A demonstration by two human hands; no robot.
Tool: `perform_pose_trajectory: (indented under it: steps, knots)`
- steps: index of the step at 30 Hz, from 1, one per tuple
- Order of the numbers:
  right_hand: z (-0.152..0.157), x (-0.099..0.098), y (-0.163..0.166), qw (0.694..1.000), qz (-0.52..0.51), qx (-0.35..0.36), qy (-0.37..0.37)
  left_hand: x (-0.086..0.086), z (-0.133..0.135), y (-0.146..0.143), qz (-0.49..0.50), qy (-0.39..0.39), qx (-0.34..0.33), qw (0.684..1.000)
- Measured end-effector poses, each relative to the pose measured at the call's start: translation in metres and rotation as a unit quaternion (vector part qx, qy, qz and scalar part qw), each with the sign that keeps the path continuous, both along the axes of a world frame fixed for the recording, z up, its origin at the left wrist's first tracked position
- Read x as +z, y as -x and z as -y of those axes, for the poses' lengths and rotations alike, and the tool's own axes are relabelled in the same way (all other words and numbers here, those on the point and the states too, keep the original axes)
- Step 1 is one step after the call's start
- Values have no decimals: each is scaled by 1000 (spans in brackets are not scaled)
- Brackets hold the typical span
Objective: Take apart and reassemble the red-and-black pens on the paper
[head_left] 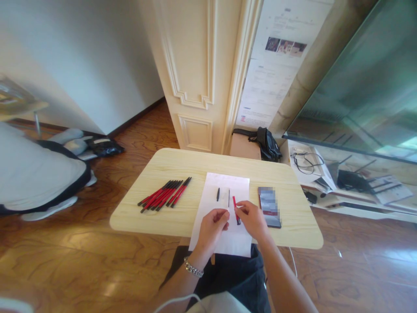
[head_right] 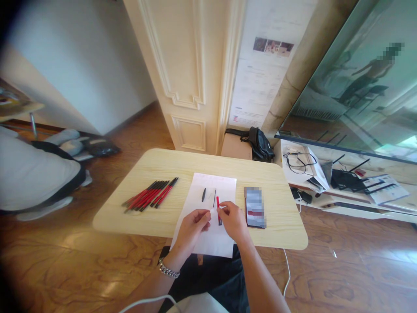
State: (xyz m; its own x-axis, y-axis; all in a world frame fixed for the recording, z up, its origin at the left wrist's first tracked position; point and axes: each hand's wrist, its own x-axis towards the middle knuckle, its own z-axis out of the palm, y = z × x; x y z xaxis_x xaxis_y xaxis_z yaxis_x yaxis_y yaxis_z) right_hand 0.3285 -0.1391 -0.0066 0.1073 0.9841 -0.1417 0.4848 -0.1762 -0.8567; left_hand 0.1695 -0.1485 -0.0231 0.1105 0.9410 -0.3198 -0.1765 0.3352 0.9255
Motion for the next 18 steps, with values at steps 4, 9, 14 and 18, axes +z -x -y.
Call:
perform_pose_trajectory:
  steps: [4, 9, 14, 18]
  knots:
    - [-24, -7, -10, 988, 149, -48, -10, -4, 2, 4, -10, 3, 6, 1000]
    - [-36, -19, -6, 968, 251, -17, -26, -6, 3, 7, -14, -1, -4, 1000]
    - [-33, -23, -4, 964, 261, -16, -46, -6, 3, 7, -26, -2, -9, 1000]
    - [-26, -18, -8, 970, 235, -37, -51, -5, 4, 7, -13, 8, -8, 1000]
